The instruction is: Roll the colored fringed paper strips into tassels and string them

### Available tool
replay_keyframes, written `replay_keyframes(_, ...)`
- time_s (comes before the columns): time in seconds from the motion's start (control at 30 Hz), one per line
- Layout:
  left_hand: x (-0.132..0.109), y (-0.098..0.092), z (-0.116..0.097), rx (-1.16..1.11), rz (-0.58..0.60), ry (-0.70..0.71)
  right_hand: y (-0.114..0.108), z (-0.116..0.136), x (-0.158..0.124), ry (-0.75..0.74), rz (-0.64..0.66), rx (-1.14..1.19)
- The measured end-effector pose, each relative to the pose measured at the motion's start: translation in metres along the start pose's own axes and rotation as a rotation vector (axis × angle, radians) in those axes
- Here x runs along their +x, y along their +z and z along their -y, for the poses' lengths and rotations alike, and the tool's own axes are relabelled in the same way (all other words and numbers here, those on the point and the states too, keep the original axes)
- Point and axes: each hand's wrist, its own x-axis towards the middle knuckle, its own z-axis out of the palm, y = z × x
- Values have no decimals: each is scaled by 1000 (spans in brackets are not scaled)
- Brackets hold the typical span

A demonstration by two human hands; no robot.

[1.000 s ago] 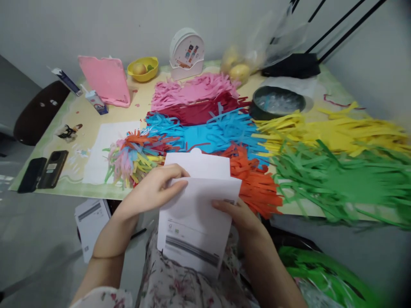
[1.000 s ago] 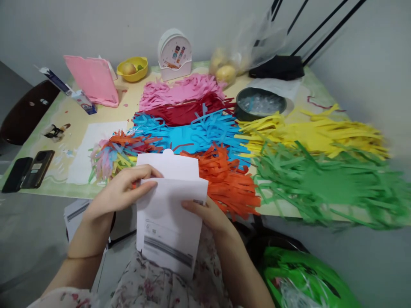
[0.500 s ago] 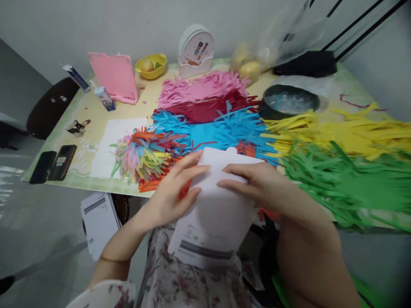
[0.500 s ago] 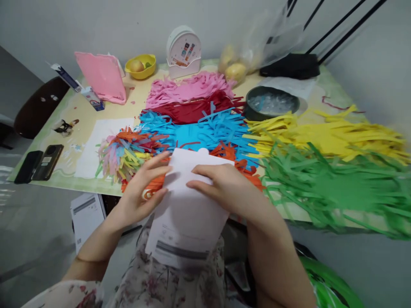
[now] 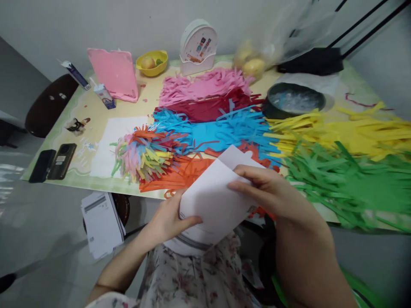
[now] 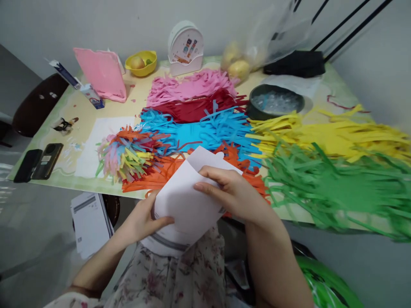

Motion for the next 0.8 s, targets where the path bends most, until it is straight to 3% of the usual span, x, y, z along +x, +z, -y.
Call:
replay_keyframes(0.23,1,6,-4,-117,102,-18,0,1,0,-5,-11,9)
replay_keyframes(0.67,-3,33,-9,-285,132,-26,-5,7,4,-157,-59,-251)
replay_keyframes(0.73,-2,32,-5,-345,123,-42,-2,8,2,-176,-165,-331)
replay_keyframes(0.8,-2,28,1,-424,66,-55,2,9,-3,-231,-435,-375)
